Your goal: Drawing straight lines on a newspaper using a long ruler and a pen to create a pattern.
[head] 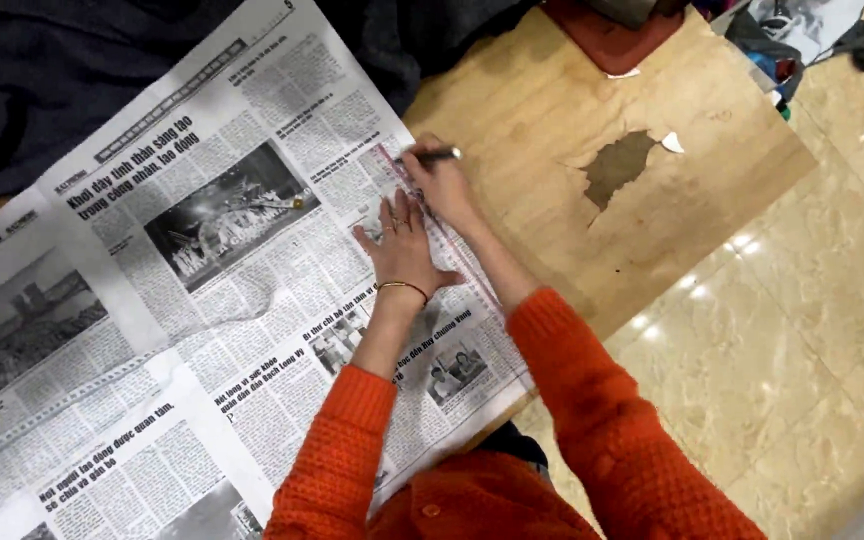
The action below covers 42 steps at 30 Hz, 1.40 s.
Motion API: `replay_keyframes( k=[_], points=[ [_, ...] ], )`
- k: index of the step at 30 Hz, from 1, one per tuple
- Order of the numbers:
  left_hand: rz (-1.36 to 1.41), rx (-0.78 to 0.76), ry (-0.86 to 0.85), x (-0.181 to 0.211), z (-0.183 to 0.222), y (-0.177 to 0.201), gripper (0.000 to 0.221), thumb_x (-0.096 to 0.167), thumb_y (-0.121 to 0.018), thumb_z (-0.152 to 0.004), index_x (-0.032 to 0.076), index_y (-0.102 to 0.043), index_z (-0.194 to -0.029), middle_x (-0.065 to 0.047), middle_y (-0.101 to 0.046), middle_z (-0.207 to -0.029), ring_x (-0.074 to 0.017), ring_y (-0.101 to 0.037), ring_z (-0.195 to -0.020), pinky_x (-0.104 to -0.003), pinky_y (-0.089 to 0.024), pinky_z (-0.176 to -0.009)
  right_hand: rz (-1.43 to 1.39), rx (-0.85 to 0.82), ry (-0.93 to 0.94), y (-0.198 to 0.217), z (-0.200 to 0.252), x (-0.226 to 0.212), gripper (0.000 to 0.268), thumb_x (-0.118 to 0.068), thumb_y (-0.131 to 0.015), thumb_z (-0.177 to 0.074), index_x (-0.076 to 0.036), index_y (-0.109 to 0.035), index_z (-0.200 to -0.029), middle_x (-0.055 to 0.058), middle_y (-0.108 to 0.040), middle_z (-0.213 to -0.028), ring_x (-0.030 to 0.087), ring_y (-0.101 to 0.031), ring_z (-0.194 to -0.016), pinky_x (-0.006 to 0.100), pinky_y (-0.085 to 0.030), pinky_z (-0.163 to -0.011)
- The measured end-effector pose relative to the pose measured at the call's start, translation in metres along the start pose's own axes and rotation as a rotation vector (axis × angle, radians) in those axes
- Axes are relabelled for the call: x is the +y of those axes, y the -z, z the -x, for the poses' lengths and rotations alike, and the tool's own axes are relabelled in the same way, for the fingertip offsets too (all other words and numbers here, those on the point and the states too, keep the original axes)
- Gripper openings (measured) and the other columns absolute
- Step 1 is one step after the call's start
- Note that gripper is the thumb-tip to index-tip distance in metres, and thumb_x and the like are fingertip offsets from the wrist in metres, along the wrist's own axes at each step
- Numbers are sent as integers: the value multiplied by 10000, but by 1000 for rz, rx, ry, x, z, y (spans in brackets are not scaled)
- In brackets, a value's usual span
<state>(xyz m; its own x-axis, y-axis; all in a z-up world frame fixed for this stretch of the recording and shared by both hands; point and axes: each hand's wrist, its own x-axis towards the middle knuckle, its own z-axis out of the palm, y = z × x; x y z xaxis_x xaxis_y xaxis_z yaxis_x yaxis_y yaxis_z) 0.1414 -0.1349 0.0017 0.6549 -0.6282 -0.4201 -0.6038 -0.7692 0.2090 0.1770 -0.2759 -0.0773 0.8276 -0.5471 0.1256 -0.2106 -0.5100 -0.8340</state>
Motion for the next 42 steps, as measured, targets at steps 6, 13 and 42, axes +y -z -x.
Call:
replay_keyframes(
  k=[6,13,42],
  points=[
    [24,-44,38,4,0,5,1334,636,-870,-606,92,-159,-1595,-118,-71,-1704,-321,-46,-1559,-830,-93,-1083,152,-184,-51,42,41,13,221,-339,-647,-1005,-119,-666,-992,166,-756,-948,390,-714,-986,501,-548,-859],
    [60,-53,26,6,5,10,1322,567,-897,-632,70,-142,-1597,-140,-37,-1705,-346,-37,-1560,-843,-125,-1066,311,-523,-645,179,211,-74,500,-500,-494,-1016,-75,-731,-1132,139,-769,-1164,306,-669,-1210,468,-443,-1142],
    [199,92,-81,-6,22,13,1212,625,-831,-705,49,-242,-1594,-178,-104,-1698,-337,-58,-1564,-837,35,-1082,326,-13,-604,167,401,0,346,-446,-694,-966,-115,-599,-997,151,-657,-670,447,-680,-745,563,-535,-760]
  ],
)
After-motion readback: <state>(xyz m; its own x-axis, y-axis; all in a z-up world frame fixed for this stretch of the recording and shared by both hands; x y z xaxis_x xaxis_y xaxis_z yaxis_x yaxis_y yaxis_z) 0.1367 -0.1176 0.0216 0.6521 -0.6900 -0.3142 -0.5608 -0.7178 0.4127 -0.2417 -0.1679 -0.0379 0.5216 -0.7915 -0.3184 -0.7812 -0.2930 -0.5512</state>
